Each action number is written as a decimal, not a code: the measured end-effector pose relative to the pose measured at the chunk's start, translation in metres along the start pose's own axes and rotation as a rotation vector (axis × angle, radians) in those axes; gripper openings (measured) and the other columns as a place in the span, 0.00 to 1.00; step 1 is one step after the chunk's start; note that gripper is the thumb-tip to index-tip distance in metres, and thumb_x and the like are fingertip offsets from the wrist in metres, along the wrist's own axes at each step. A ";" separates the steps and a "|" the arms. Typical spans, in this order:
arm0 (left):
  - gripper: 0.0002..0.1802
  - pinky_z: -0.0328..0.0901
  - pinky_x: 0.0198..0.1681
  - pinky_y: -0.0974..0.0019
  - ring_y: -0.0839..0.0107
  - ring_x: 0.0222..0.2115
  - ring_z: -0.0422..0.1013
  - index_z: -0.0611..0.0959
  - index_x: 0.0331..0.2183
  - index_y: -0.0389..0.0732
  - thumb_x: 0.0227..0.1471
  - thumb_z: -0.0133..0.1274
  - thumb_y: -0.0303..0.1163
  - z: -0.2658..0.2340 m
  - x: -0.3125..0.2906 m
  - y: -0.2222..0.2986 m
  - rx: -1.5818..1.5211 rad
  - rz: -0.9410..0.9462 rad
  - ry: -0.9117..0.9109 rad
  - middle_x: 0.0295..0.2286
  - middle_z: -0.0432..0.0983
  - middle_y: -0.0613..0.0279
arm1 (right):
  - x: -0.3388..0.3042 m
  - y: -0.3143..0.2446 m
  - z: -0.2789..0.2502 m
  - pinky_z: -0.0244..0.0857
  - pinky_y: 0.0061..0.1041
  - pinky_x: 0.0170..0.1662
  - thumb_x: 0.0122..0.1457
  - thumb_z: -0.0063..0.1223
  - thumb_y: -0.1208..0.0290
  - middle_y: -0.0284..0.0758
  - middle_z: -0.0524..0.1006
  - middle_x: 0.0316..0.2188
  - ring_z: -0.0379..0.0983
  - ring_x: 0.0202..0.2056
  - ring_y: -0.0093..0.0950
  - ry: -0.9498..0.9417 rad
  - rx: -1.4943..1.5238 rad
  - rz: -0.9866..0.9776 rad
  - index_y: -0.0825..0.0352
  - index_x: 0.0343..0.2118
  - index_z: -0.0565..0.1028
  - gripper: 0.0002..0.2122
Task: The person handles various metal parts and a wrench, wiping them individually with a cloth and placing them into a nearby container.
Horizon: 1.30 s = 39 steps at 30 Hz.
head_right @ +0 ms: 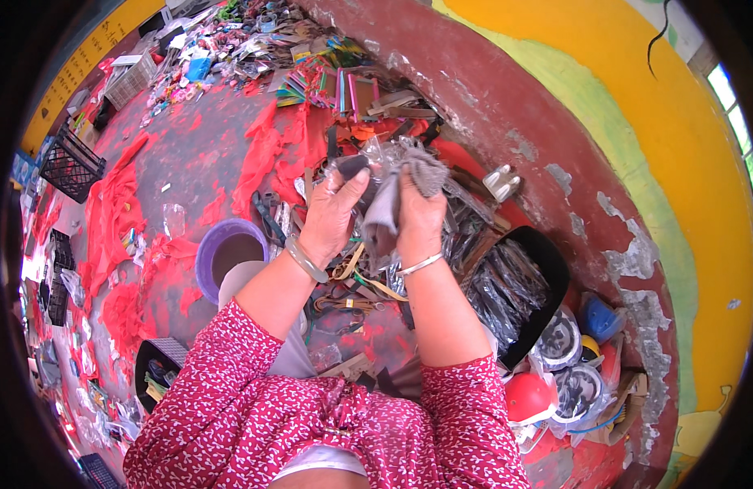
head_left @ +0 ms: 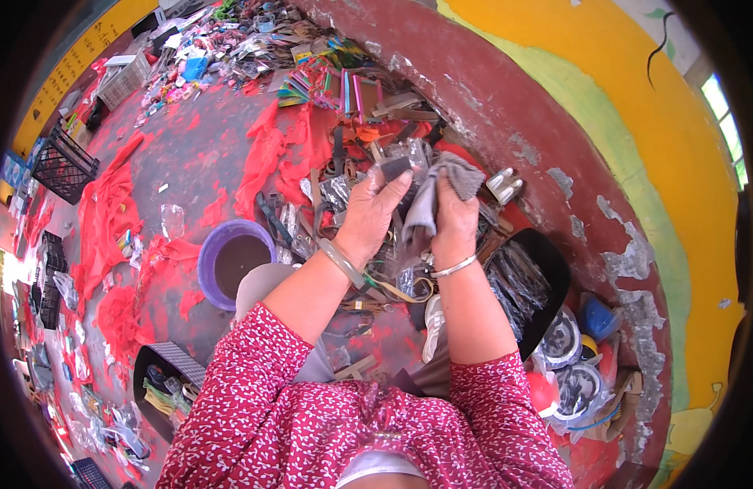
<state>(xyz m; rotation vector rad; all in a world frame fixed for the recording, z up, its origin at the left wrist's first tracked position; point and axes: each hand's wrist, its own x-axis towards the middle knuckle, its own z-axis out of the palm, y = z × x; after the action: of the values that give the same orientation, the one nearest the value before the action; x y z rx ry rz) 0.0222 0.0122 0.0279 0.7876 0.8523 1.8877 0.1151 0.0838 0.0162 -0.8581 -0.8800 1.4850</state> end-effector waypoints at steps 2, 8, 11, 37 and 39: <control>0.11 0.64 0.41 0.69 0.75 0.34 0.69 0.76 0.38 0.38 0.53 0.49 0.32 -0.008 0.003 0.002 -0.127 -0.013 -0.018 0.33 0.73 0.66 | 0.020 -0.007 -0.018 0.63 0.18 0.43 0.54 0.52 0.76 0.31 0.76 0.36 0.70 0.37 0.20 -0.049 -0.014 -0.005 0.70 0.39 0.74 0.09; 0.11 0.66 0.42 0.61 0.65 0.34 0.71 0.74 0.38 0.37 0.55 0.46 0.33 -0.029 0.012 0.015 -0.246 -0.152 -0.023 0.31 0.74 0.59 | 0.039 -0.052 -0.063 0.64 0.23 0.41 0.46 0.60 0.67 0.32 0.76 0.36 0.71 0.38 0.23 -0.135 -0.801 -0.315 0.66 0.43 0.71 0.20; 0.12 0.66 0.42 0.61 0.65 0.34 0.71 0.73 0.39 0.37 0.55 0.46 0.33 -0.031 0.010 0.013 -0.241 -0.199 -0.035 0.31 0.74 0.58 | 0.034 -0.064 -0.066 0.65 0.27 0.41 0.48 0.58 0.70 0.34 0.74 0.37 0.71 0.39 0.28 -0.298 -0.529 -0.048 0.67 0.45 0.68 0.20; 0.10 0.67 0.39 0.61 0.64 0.33 0.72 0.73 0.38 0.38 0.53 0.47 0.31 -0.035 0.009 0.005 -0.234 -0.327 0.022 0.31 0.73 0.57 | 0.015 -0.079 -0.057 0.61 0.41 0.35 0.58 0.40 0.58 0.50 0.72 0.23 0.68 0.30 0.48 -0.324 -1.431 -0.349 0.70 0.29 0.74 0.18; 0.10 0.67 0.38 0.61 0.64 0.33 0.72 0.73 0.38 0.38 0.53 0.48 0.31 -0.034 0.009 0.005 -0.237 -0.344 0.032 0.31 0.73 0.57 | 0.017 -0.078 -0.063 0.60 0.38 0.32 0.58 0.41 0.57 0.51 0.70 0.22 0.68 0.28 0.48 -0.368 -1.522 -0.349 0.72 0.25 0.72 0.19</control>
<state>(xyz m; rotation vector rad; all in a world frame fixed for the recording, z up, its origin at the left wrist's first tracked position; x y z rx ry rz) -0.0107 0.0100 0.0141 0.4353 0.7148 1.6577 0.2049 0.1099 0.0567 -1.3532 -2.3779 0.4378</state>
